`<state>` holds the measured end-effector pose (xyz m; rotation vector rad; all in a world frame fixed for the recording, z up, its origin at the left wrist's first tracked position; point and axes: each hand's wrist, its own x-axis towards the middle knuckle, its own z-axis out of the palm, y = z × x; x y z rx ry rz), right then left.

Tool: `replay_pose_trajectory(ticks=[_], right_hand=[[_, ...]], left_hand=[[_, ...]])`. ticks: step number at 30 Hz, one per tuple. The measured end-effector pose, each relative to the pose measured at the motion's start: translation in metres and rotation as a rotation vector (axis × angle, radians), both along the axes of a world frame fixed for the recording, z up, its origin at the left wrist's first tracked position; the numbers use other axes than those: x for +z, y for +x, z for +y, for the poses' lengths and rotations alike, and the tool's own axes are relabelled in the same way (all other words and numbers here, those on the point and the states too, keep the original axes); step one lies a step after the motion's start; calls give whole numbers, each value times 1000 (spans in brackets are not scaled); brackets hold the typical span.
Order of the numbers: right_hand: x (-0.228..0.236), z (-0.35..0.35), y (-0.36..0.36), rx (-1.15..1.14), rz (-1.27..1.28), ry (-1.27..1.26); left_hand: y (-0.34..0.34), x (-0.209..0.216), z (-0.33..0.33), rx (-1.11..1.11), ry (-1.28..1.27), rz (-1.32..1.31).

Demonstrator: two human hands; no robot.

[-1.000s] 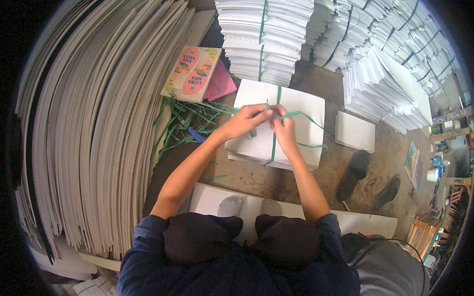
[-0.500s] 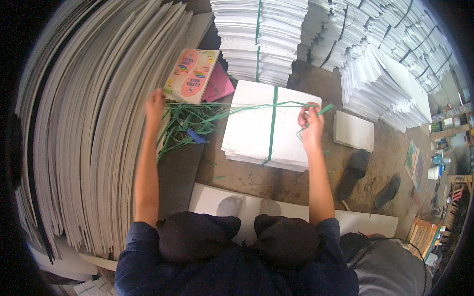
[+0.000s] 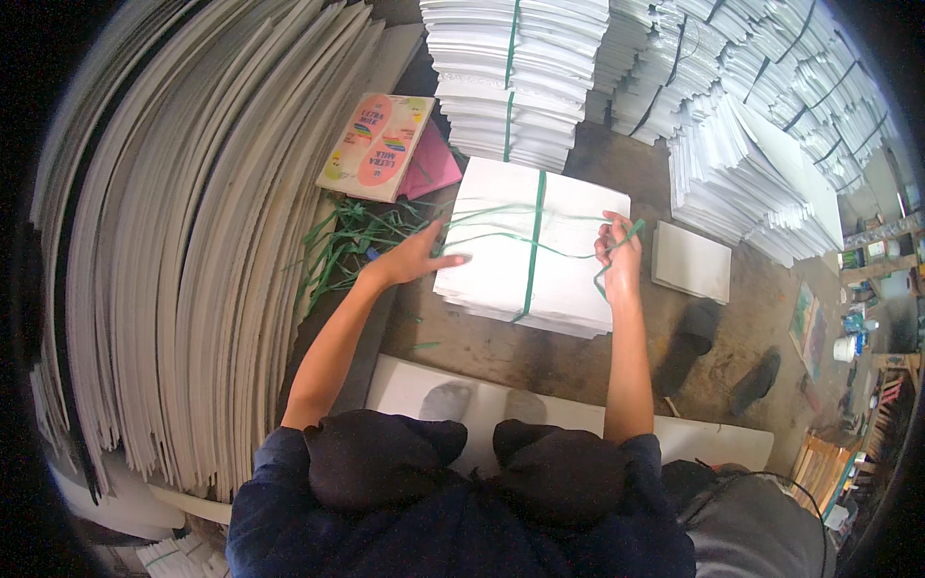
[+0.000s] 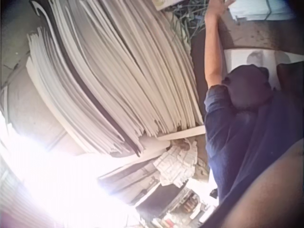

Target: The person sits on the floor and ties stacks of white paper with green plastic straps. They wrap the straps around the stacks, tie knots, and use a blue utility knife to cut the excess strap. The person then places the finished bundles onto a larger pile.

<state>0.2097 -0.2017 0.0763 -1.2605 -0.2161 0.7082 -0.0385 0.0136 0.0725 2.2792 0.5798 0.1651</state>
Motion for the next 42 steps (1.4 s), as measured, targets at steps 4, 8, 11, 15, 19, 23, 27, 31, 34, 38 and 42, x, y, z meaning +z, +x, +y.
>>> replay_pose_trajectory(ticks=[4, 8, 11, 15, 19, 23, 27, 31, 34, 38, 42], right_hand=[[25, -14, -8, 102, -112, -318], [34, -20, -3, 405, -416, -657], [34, -9, -8, 341, -921, -781], [60, -8, -33, 234, -1022, -1037], [42, 2, -39, 226, -1151, -1117], [29, 7, -46, 293, -1242, -1084], [25, 15, -58, 282, -1315, -1042], [21, 8, -62, 264, -1288, -1076], [27, 10, -70, 277, -1294, -1127], [45, 18, -79, 378, -1393, -1286], [80, 37, -95, 361, -1574, -1168]], left_hand=[[-3, 18, 42, 81, 20, -229], [-55, 27, 123, 613, -42, -326], [-131, -5, 158, 837, 414, 149], [-114, -12, 99, 1017, 667, 434], [-74, -37, 61, 514, 620, -254], [-9, -117, 32, 134, 248, -209], [2, -178, 19, 132, 674, 30], [7, -175, 26, -1, 511, 528], [-4, -145, 33, 135, 364, 188], [2, -75, 41, 243, 225, -189], [15, 20, 26, 198, 206, -348]])
